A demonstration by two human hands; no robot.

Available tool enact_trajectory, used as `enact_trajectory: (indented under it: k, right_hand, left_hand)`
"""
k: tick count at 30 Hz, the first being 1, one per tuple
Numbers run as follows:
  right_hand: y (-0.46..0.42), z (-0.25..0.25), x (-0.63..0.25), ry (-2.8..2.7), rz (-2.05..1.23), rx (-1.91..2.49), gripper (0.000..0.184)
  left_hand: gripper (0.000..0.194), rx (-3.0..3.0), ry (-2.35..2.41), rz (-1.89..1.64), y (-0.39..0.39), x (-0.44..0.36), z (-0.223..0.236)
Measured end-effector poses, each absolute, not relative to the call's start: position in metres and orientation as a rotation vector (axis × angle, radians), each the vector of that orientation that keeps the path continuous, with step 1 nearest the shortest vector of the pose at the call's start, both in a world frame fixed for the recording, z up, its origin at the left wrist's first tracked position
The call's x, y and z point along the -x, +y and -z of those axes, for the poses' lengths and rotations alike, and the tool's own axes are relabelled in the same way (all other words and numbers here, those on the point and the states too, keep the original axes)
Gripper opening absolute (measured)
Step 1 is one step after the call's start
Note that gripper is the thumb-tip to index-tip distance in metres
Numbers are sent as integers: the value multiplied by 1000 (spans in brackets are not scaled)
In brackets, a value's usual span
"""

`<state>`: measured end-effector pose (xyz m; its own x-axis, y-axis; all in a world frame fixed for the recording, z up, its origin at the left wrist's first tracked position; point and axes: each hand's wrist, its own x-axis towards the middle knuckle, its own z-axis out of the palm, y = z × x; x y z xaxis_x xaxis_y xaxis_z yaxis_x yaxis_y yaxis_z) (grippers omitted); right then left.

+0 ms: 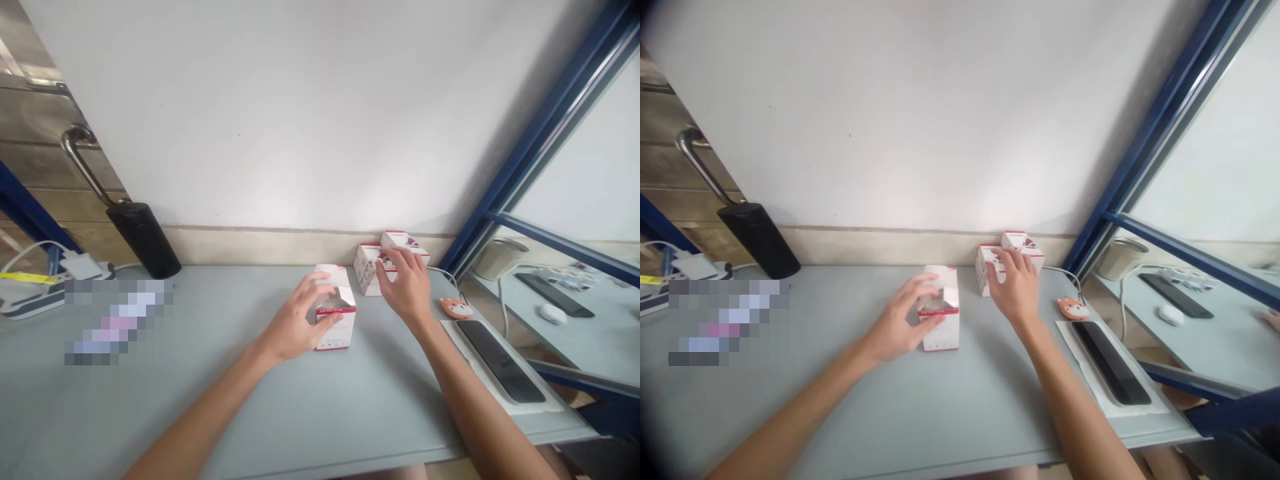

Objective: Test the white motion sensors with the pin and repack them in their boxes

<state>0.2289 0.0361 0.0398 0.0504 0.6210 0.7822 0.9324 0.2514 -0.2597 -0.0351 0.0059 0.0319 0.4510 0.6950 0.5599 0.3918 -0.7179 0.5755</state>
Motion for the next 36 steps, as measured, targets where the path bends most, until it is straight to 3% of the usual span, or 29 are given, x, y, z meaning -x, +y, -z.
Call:
enact_trajectory:
  k: [7, 15, 17, 20, 25, 31, 36]
  right_hand:
    - [55, -20, -251, -1811, 559, 1566, 24]
    - [-1, -63, -197, -1754, -149, 898, 17]
    - [-17, -69, -180, -1867, -235, 770, 22]
    - [-26, -69, -171, -1983, -239, 776, 29]
    - [-24, -71, -183, -2092, -236, 864, 22]
    - [-29, -80, -192, -2201, 135, 867, 28]
    - [-26, -76, -192, -2179, -26, 869, 24]
  left_hand:
    - [48, -2048, 845, -1305, 8, 28, -15]
    - [52, -1804, 884, -1446, 5, 17, 1]
    - [54, -1798, 874, -1472, 4, 15, 3]
    - [53, -1875, 718, -1477, 2, 13, 4]
    - [58, -1969, 592, -1504, 2, 13, 3]
    - [62, -2055, 582, -1466, 4, 16, 7]
    - [62, -2070, 581, -1467, 5, 18, 8]
